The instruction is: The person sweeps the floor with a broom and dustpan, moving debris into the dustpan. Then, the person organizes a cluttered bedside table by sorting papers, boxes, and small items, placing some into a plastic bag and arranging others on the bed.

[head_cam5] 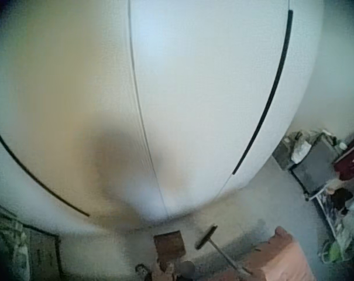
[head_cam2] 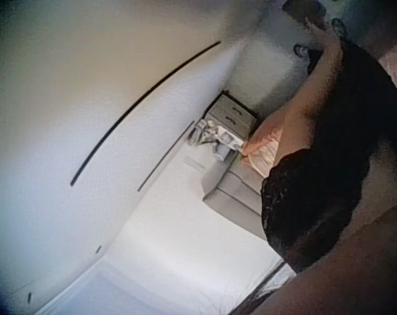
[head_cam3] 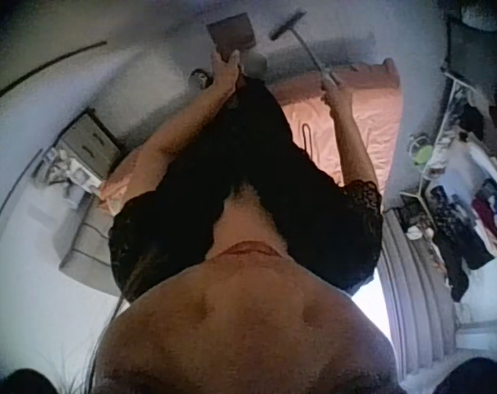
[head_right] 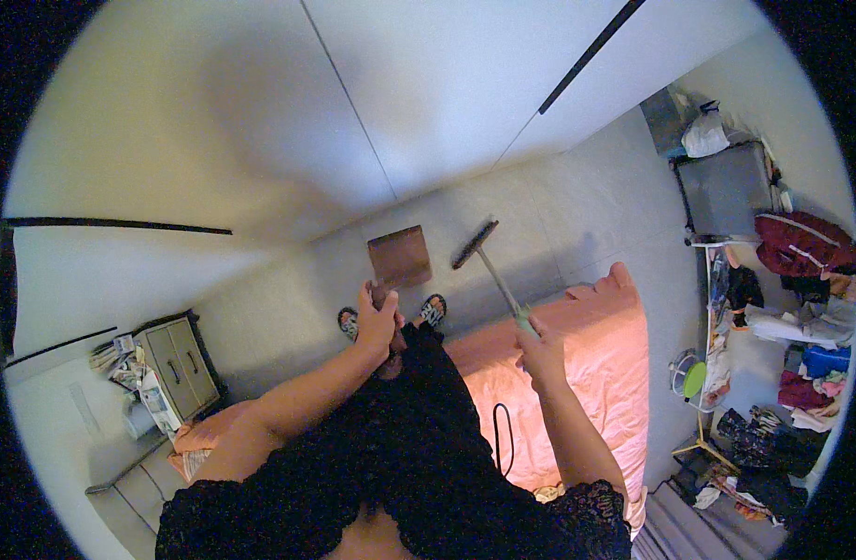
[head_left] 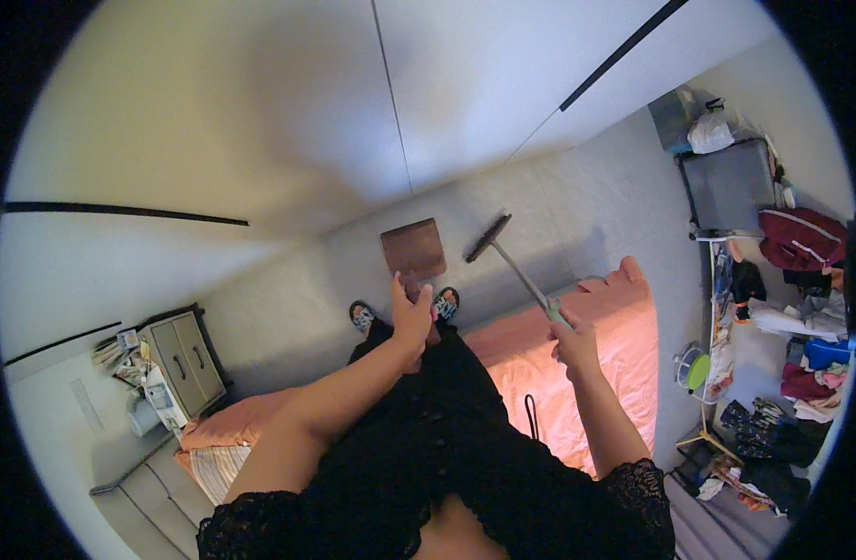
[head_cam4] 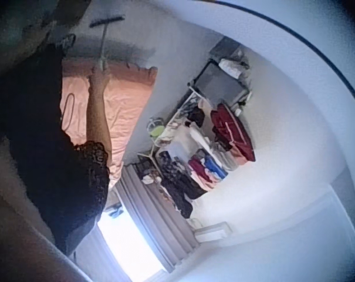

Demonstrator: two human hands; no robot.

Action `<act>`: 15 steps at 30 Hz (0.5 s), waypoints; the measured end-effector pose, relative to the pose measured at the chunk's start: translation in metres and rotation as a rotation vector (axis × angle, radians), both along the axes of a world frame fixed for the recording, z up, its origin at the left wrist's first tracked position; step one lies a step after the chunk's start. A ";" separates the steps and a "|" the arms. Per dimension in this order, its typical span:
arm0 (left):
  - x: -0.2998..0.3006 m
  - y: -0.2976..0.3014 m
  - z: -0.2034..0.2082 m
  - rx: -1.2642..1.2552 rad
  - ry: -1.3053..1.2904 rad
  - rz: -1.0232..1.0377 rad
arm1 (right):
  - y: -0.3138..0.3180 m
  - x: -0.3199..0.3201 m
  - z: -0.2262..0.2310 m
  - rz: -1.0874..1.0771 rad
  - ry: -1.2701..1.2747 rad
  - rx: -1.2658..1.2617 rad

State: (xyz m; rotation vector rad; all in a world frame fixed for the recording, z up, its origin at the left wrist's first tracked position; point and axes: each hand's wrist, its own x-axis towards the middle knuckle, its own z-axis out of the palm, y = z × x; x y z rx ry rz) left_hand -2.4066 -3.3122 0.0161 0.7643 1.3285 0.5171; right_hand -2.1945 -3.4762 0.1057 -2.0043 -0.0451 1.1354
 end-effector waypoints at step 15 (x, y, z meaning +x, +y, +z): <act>-0.159 0.038 -0.020 -0.394 -0.389 -0.248 | -0.008 -0.222 0.014 -0.415 -0.120 -0.039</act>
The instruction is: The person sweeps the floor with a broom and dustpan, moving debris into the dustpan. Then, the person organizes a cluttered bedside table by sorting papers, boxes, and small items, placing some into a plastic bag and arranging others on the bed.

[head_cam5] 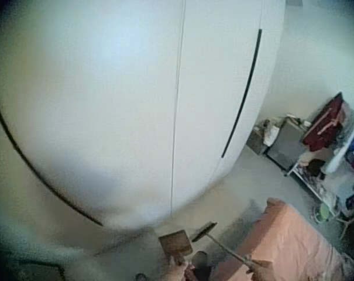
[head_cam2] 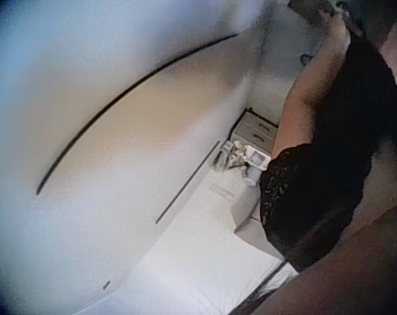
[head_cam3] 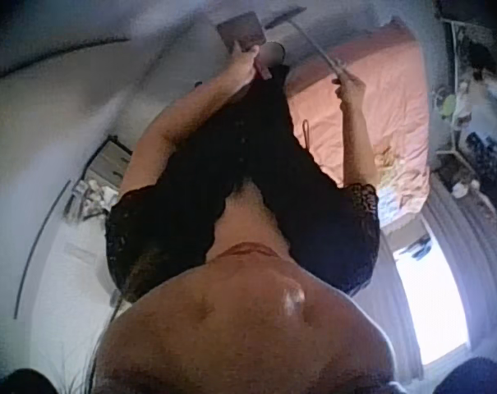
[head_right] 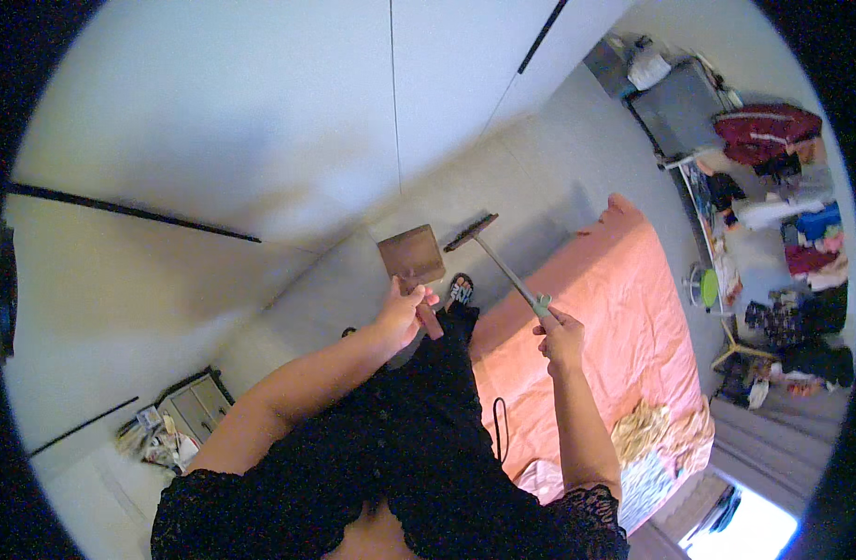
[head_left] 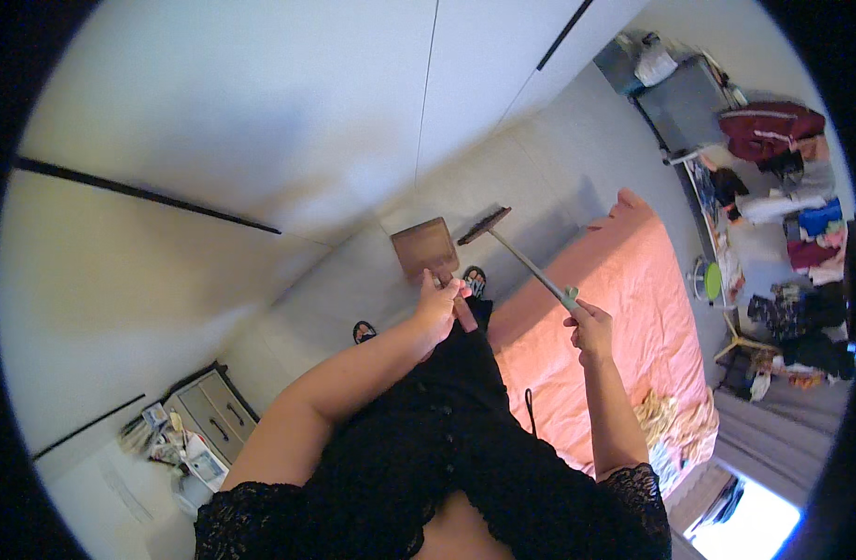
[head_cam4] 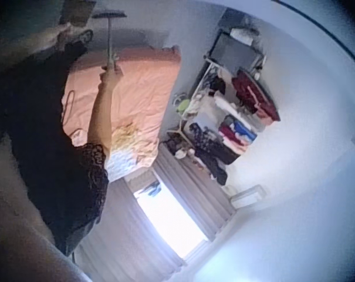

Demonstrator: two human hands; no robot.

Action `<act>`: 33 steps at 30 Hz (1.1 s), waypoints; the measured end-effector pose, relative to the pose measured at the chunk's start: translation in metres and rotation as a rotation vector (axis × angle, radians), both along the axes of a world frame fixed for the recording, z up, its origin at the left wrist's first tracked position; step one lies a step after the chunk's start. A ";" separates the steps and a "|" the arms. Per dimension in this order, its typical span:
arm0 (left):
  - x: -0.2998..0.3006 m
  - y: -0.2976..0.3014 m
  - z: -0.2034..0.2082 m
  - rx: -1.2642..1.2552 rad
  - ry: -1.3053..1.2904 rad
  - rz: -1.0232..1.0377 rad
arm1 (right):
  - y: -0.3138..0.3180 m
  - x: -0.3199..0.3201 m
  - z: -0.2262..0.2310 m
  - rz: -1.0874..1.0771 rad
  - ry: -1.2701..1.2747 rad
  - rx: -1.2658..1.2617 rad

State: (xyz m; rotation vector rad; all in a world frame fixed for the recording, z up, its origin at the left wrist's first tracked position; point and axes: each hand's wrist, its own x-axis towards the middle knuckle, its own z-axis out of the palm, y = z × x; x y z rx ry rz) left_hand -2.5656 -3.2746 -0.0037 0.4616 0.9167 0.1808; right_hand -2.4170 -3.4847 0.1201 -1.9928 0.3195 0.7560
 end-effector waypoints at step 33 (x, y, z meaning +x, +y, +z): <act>-0.359 0.070 0.022 -0.146 -0.078 0.169 | 0.124 -0.331 -0.015 0.202 -0.184 0.007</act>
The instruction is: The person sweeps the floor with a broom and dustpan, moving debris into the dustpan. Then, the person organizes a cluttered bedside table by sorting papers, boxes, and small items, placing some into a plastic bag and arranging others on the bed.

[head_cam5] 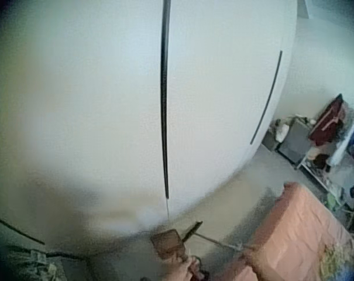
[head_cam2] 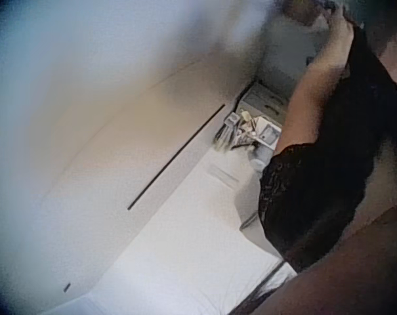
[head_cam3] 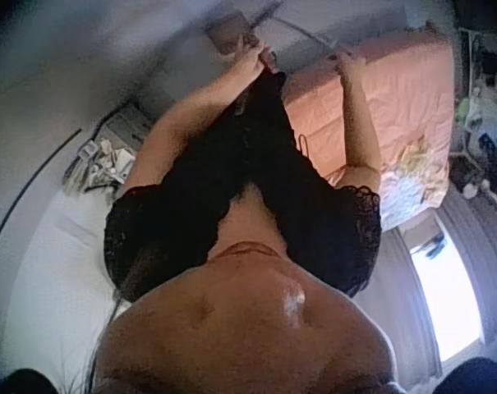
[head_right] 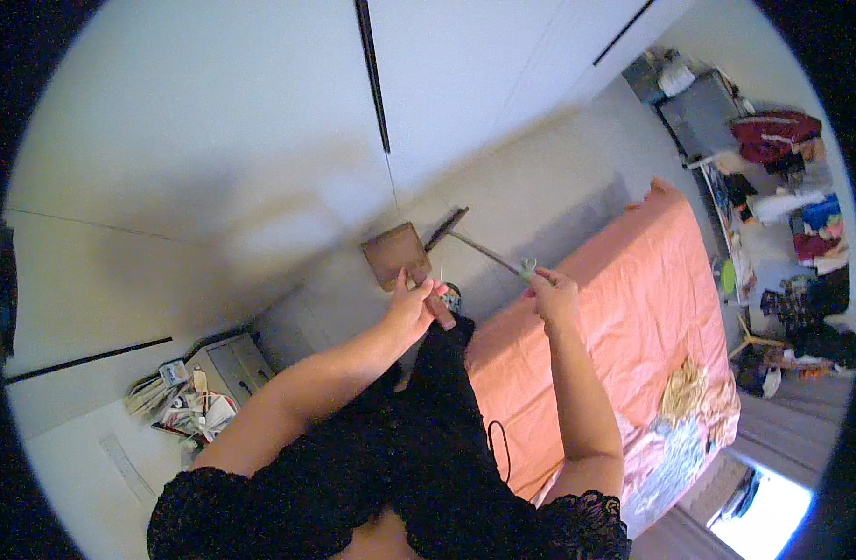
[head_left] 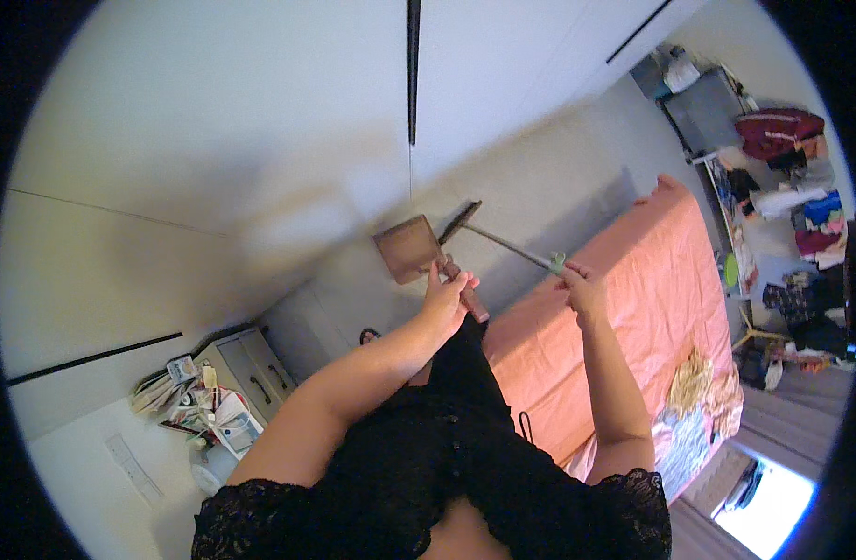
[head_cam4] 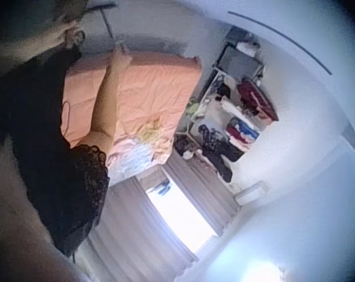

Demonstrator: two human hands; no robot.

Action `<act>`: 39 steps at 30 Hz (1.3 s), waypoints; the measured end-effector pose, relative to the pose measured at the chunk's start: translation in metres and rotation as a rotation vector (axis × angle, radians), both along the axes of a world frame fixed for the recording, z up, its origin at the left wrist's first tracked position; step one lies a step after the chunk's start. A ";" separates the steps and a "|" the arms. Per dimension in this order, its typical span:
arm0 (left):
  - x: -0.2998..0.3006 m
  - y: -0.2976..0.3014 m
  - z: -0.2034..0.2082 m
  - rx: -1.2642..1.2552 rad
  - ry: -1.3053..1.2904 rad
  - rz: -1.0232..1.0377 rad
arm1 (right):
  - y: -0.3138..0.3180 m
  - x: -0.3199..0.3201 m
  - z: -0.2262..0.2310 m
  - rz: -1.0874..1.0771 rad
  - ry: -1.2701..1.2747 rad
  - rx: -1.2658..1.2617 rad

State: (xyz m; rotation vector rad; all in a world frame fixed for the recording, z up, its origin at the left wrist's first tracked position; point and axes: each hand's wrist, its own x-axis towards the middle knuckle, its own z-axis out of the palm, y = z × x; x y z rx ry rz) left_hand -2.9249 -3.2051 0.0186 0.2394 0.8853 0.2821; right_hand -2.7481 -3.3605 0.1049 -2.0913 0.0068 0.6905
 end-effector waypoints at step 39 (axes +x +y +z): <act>-0.180 0.009 0.036 -0.093 0.083 -0.209 | -0.005 -0.026 -0.104 0.719 -0.788 -1.004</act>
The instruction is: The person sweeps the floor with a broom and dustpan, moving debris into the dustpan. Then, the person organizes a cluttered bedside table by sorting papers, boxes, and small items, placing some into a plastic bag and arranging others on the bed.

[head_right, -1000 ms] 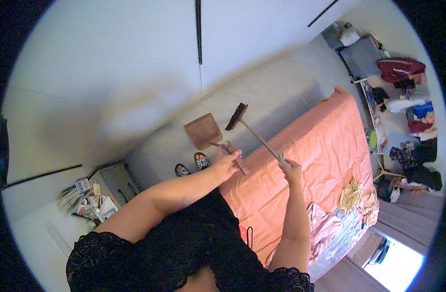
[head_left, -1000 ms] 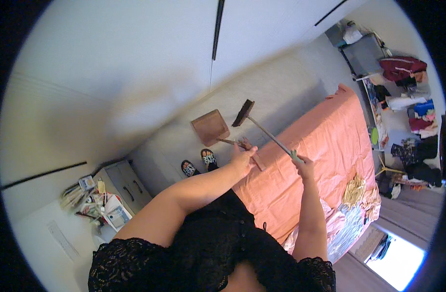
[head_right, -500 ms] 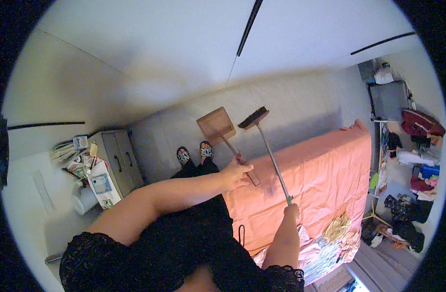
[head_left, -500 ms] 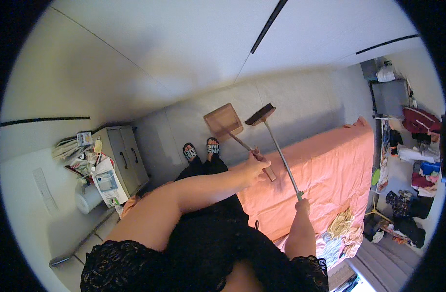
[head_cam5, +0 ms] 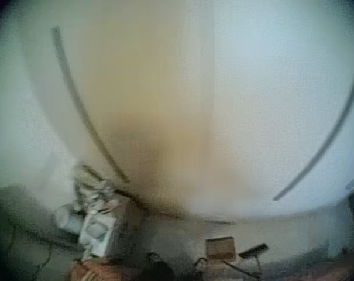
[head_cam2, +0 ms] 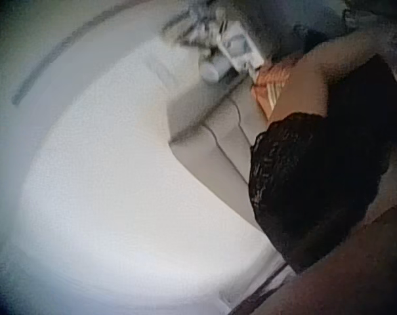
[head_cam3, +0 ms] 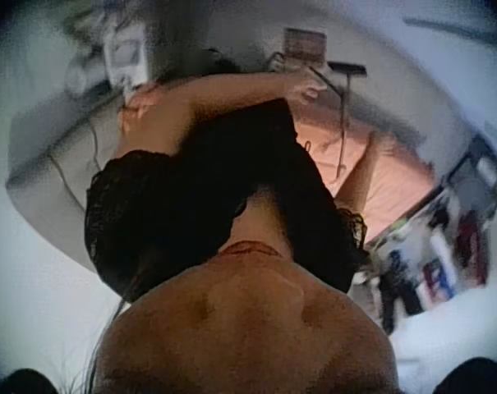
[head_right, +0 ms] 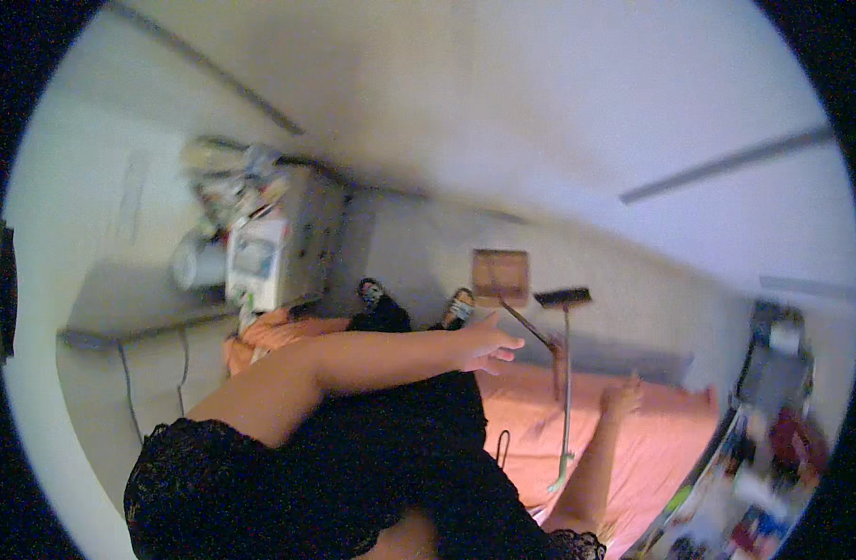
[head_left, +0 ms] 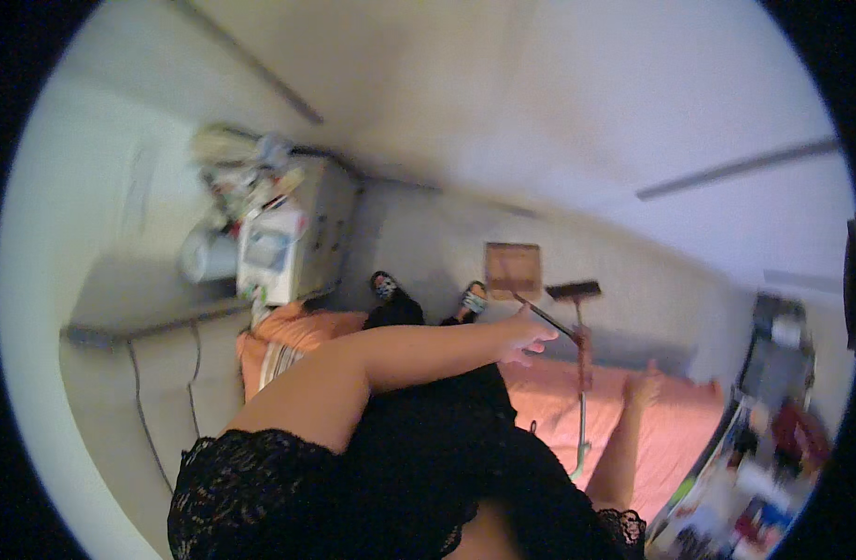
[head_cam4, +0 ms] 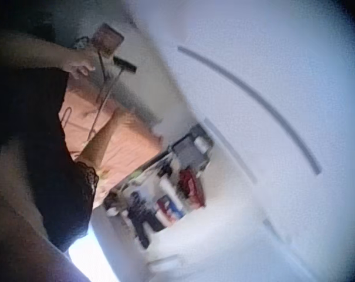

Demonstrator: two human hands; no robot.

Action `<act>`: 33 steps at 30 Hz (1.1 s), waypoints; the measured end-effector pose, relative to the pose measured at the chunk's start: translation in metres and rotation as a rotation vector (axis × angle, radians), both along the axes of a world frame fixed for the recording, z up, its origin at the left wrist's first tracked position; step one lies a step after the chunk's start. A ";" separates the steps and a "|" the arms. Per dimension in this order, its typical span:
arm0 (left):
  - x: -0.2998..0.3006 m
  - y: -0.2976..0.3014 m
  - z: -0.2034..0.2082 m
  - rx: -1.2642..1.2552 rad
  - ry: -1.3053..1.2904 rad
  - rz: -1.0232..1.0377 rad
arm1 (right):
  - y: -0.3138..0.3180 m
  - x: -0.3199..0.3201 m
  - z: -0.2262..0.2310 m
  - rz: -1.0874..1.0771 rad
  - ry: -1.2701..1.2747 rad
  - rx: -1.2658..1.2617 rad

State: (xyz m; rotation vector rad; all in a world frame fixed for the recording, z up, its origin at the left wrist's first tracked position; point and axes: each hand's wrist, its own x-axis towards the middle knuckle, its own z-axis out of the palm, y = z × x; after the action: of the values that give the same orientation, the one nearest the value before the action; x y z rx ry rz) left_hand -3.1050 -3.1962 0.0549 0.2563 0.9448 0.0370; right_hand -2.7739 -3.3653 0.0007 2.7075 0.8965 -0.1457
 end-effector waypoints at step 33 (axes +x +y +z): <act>-0.617 0.086 -0.180 0.592 1.343 0.868 | 0.415 -0.766 -0.101 1.167 1.280 -0.351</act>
State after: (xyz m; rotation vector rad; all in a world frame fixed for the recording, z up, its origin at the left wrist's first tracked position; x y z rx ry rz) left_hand -3.7218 -3.1101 -0.1252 0.3994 2.3265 1.0646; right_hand -3.5398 -2.9506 -0.1006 1.1519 2.2290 -1.5864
